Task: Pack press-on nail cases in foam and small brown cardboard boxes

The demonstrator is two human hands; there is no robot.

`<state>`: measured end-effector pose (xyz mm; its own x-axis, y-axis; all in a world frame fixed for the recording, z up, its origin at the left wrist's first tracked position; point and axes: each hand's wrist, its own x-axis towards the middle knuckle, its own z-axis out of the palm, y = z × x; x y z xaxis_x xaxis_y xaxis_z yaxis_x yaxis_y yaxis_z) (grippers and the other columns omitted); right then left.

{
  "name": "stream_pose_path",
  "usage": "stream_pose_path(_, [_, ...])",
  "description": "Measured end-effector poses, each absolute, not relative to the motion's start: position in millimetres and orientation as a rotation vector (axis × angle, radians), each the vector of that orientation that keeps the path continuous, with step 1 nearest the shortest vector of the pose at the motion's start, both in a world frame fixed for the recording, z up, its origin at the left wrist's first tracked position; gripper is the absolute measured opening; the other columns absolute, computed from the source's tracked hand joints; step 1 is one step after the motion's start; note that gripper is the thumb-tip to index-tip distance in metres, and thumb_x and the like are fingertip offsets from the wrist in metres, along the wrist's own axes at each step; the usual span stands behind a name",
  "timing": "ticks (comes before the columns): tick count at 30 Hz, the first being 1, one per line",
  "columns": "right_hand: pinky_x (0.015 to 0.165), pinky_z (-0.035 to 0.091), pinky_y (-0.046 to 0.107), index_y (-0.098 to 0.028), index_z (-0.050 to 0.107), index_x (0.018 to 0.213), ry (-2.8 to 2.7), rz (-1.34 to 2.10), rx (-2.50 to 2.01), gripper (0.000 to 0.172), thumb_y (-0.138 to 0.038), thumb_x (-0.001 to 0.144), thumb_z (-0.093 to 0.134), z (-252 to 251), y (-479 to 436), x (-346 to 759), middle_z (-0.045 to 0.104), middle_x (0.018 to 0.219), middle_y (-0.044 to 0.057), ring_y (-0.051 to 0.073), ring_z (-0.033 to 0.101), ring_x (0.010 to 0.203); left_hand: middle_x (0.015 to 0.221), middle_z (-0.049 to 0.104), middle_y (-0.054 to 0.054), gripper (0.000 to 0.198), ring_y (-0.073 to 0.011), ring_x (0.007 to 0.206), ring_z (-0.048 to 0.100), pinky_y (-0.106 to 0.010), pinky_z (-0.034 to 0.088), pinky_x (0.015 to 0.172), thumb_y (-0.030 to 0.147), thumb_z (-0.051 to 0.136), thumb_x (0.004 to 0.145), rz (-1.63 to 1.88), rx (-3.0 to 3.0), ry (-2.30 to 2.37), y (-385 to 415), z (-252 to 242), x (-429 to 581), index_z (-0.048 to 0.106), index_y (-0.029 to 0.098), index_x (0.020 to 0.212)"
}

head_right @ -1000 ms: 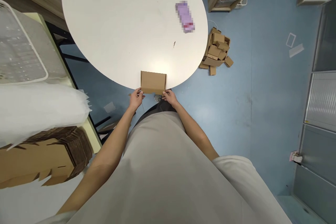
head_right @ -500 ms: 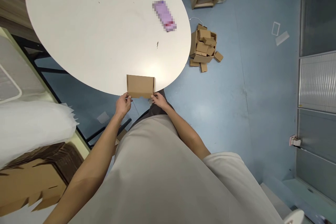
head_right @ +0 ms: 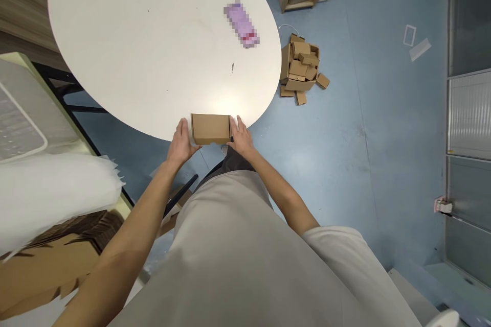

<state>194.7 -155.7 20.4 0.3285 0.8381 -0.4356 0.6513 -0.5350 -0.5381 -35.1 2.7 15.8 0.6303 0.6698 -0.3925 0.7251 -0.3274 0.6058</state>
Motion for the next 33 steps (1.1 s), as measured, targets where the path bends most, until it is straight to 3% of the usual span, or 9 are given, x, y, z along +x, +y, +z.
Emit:
stream_pose_path(3, [0.139, 0.031, 0.062, -0.023, 0.009, 0.184, -1.522, 1.028, -2.174, 0.123, -0.048, 0.094, 0.088, 14.7, -140.4, 215.6, 0.002, 0.192, 0.019, 0.043, 0.017, 0.176, 0.188, 0.013, -0.03, 0.124, -0.0549, 0.157, 0.043, -0.068, 0.047, 0.123, 0.049, 0.091, 0.085, -0.184, 2.151, 0.917, 22.6, 11.8, -20.3, 0.02, 0.014, 0.181])
stream_pose_path(10, [0.137, 0.036, 0.058, -0.016, 0.019, 0.183, -1.575, 1.133, -2.176, 0.116, -0.022, 0.089, 0.086, 19.3, -123.3, 229.1, 0.026, 0.187, 0.023, 0.044, 0.033, 0.17, 0.185, 0.024, -0.029, 0.101, -0.0529, 0.158, 0.043, -0.064, 0.043, 0.125, 0.026, 0.085, 0.086, -0.159, 2.145, 0.861, 38.8, 11.7, -0.6, 0.037, 0.012, 0.174])
stream_pose_path(13, [0.132, 0.044, 0.058, -0.013, 0.025, 0.182, -1.53, 1.158, -2.189, 0.116, -0.012, 0.083, 0.086, 27.3, -118.1, 232.9, 0.033, 0.183, 0.024, 0.045, 0.04, 0.164, 0.183, 0.031, -0.027, 0.101, -0.0506, 0.154, 0.05, -0.058, 0.048, 0.122, 0.016, 0.083, 0.079, -0.204, 2.132, 0.82, 50.9, 15.4, 2.8, 0.041, 0.012, 0.171])
stream_pose_path(18, [0.119, 0.057, 0.052, -0.023, 0.033, 0.181, -1.204, 1.54, -1.954, 0.125, -0.029, 0.075, 0.099, 39.2, -111.4, 263.2, 0.039, 0.182, 0.021, 0.039, 0.069, 0.137, 0.165, 0.058, -0.02, 0.103, -0.0443, 0.136, 0.068, -0.046, 0.059, 0.107, 0.023, 0.096, 0.06, -0.344, 1.882, 0.791, 84.4, 18.2, 2.9, 0.06, 0.018, 0.156])
stream_pose_path(20, [0.11, 0.062, 0.049, -0.025, 0.038, 0.179, -0.992, 1.652, -1.857, 0.117, -0.037, 0.079, 0.098, 42.2, -110.9, 274.3, 0.041, 0.181, 0.02, 0.034, 0.076, 0.123, 0.164, 0.06, -0.02, 0.107, -0.0421, 0.13, 0.072, -0.044, 0.062, 0.102, 0.029, 0.101, 0.058, -0.343, 1.668, 0.828, 90.1, 20.9, -0.7, 0.061, 0.022, 0.158])
stream_pose_path(22, [0.109, 0.063, 0.047, -0.02, 0.048, 0.173, -0.842, 1.665, -1.8, 0.096, -0.042, 0.09, 0.089, 44.1, -110.3, 279.8, 0.053, 0.173, 0.021, 0.033, 0.077, 0.122, 0.171, 0.055, -0.022, 0.108, -0.0413, 0.133, 0.072, -0.043, 0.063, 0.101, 0.039, 0.102, 0.066, -0.283, 1.476, 0.919, 87.7, 25.3, -4.2, 0.059, 0.022, 0.163])
stream_pose_path(25, [0.112, 0.061, 0.046, -0.014, 0.063, 0.16, -0.728, 1.604, -1.821, 0.07, -0.045, 0.1, 0.08, 46.7, -106.2, 278.7, 0.078, 0.142, 0.019, 0.031, 0.078, 0.124, 0.175, 0.05, -0.024, 0.093, -0.039, 0.142, 0.069, -0.043, 0.064, 0.105, 0.055, 0.091, 0.087, -0.106, 1.269, 1.091, 74.4, 32.7, -5.0, 0.057, 0.019, 0.166])
stream_pose_path(27, [0.108, 0.063, 0.045, -0.016, 0.069, 0.154, -0.666, 1.585, -1.879, 0.066, -0.049, 0.099, 0.082, 49.5, -100.5, 274.9, 0.083, 0.131, 0.017, 0.031, 0.079, 0.119, 0.173, 0.052, -0.024, 0.084, -0.0356, 0.138, 0.072, -0.045, 0.064, 0.106, 0.057, 0.083, 0.096, -0.013, 1.173, 1.152, 65.5, 36.6, -2.3, 0.056, 0.019, 0.166])
stream_pose_path(33, [0.095, 0.065, 0.037, -0.019, 0.074, 0.144, -0.563, 1.452, -2.04, 0.067, -0.066, 0.098, 0.078, 61.0, -76.2, 267.3, 0.078, 0.142, 0.018, 0.026, 0.081, 0.107, 0.166, 0.06, -0.024, 0.076, -0.0318, 0.13, 0.076, -0.042, 0.064, 0.104, 0.055, 0.079, 0.1, 0.029, 1.13, 1.227, 56.4, 43.0, 5.7, 0.058, 0.019, 0.163])
